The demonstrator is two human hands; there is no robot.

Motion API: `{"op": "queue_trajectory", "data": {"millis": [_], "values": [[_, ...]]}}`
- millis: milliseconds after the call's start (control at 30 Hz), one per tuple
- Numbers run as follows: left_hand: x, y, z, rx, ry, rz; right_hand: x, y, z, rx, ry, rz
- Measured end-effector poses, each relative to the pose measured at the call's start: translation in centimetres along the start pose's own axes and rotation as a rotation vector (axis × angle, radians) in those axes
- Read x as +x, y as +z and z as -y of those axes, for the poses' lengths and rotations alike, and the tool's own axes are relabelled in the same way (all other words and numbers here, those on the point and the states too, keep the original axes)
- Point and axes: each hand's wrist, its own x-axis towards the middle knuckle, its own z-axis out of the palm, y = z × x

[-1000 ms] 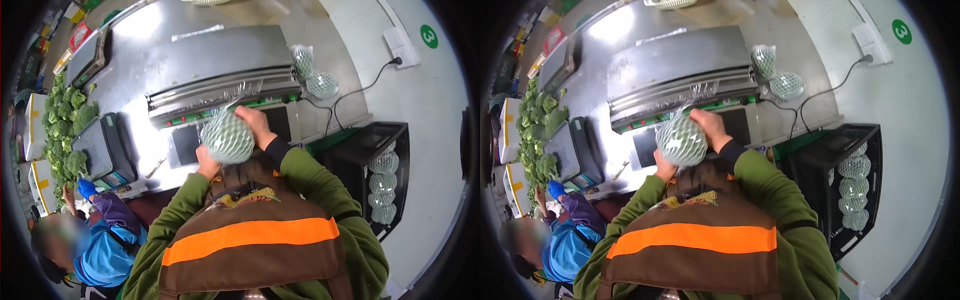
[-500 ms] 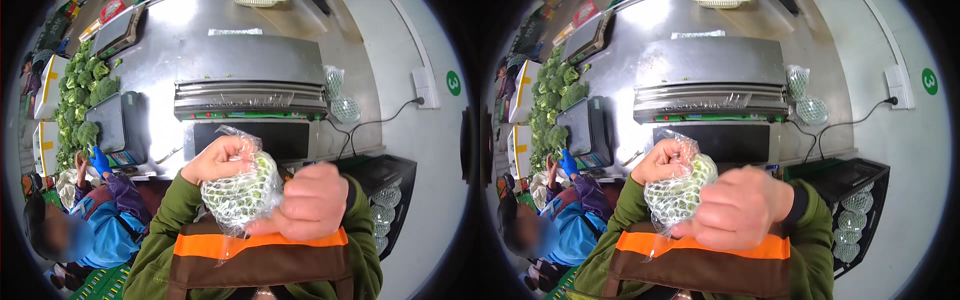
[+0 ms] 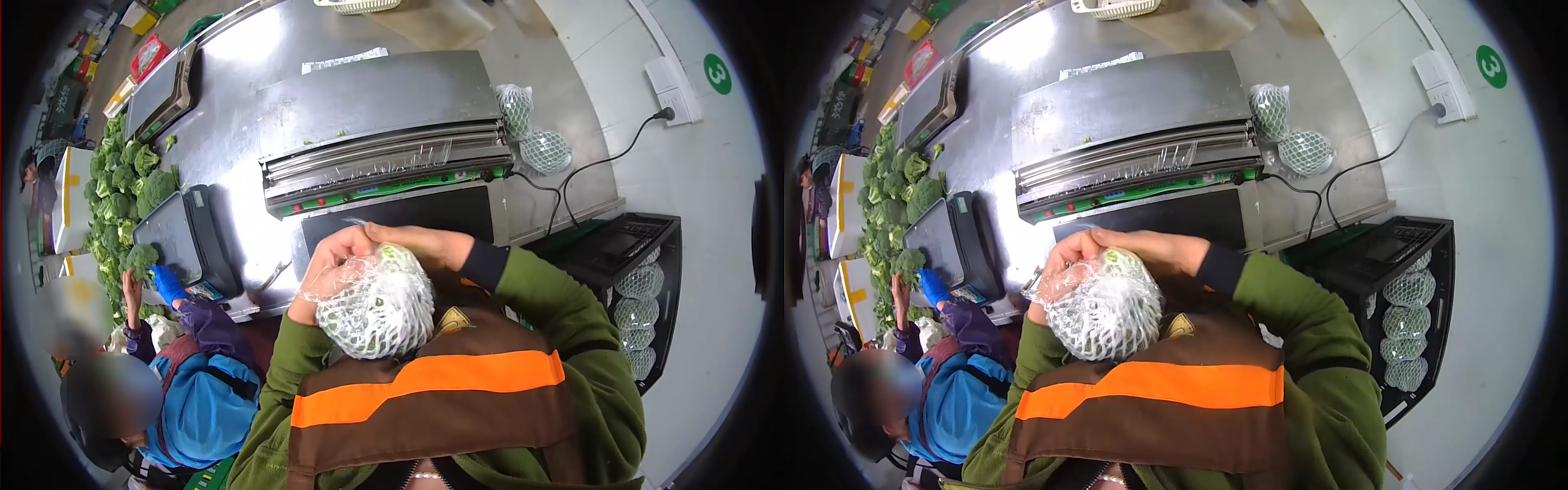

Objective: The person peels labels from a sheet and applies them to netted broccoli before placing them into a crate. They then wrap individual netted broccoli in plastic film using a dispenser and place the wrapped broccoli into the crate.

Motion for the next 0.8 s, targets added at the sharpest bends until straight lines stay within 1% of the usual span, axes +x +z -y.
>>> {"op": "queue_trajectory", "data": {"millis": [33,67,100,133,167,200,233,267,333,367,400,467,533,567,600,667,700,767,800], "values": [[-0.3,0.2,-0.2,0.020,0.066,-0.054,0.1,-1.2,-1.1,-0.060,0.020,-0.070],[-0.6,0.4,-0.4,0.038,0.132,-0.110,-0.2,-2.3,-0.8,-0.615,-0.087,-0.149],[-1.0,0.7,-0.5,0.064,0.148,-0.187,-1.6,-3.1,-0.7,-0.421,-0.086,-0.254],[-1.2,1.0,-0.6,0.058,0.154,-0.198,-3.2,-1.5,0.7,-0.228,-0.079,-0.355],[-1.2,1.5,-0.5,0.222,0.130,-0.280,-4.0,-0.8,1.2,-0.239,-0.066,-0.345],[-1.2,2.0,-0.6,0.384,0.101,-0.361,-4.6,-0.1,1.3,-0.470,-0.126,-0.242],[-1.1,2.5,-1.1,0.341,0.082,-0.358,-5.1,0.9,1.5,-0.697,-0.191,-0.133],[-1.3,2.6,-2.7,0.337,0.087,-0.370,-5.9,2.9,1.9,-0.902,-0.283,-0.101],[-2.1,1.3,-6.3,0.599,-0.197,-0.164,-5.7,3.5,1.3,-0.782,-0.172,-0.004],[-1.9,0.4,-6.7,0.425,-0.088,-0.090,-5.4,3.3,0.6,-0.810,-0.252,0.060],[-1.6,-0.7,-7.4,0.418,-0.051,-0.032,-5.2,2.8,-0.3,-0.836,-0.328,0.125],[-0.1,-2.3,-7.5,0.432,-0.063,0.052,-5.0,2.9,-0.7,-0.885,-0.345,0.171],[2.0,-2.2,-5.9,0.369,-0.202,0.233,-5.1,3.4,-0.9,-0.899,-0.356,0.184],[3.0,-2.8,-4.2,0.274,-0.269,0.305,-5.1,3.3,-1.1,-0.891,-0.376,0.184],[4.0,-3.3,-3.0,0.169,-0.387,0.421,-5.1,3.1,-1.4,-0.893,-0.372,0.184],[4.6,-3.4,0.1,-0.062,-0.426,0.557,-5.5,2.8,-2.0,-0.838,-0.339,0.169],[4.4,-3.3,1.1,-0.069,-0.424,0.559,-5.6,2.3,-2.7,-0.838,-0.333,0.167],[3.2,-2.3,2.5,-0.285,-0.374,0.419,-5.8,1.4,-4.7,-0.474,-0.277,0.109],[2.4,-1.3,2.6,-0.285,-0.382,0.427,-5.9,1.2,-5.3,-0.470,-0.282,0.100]]}}
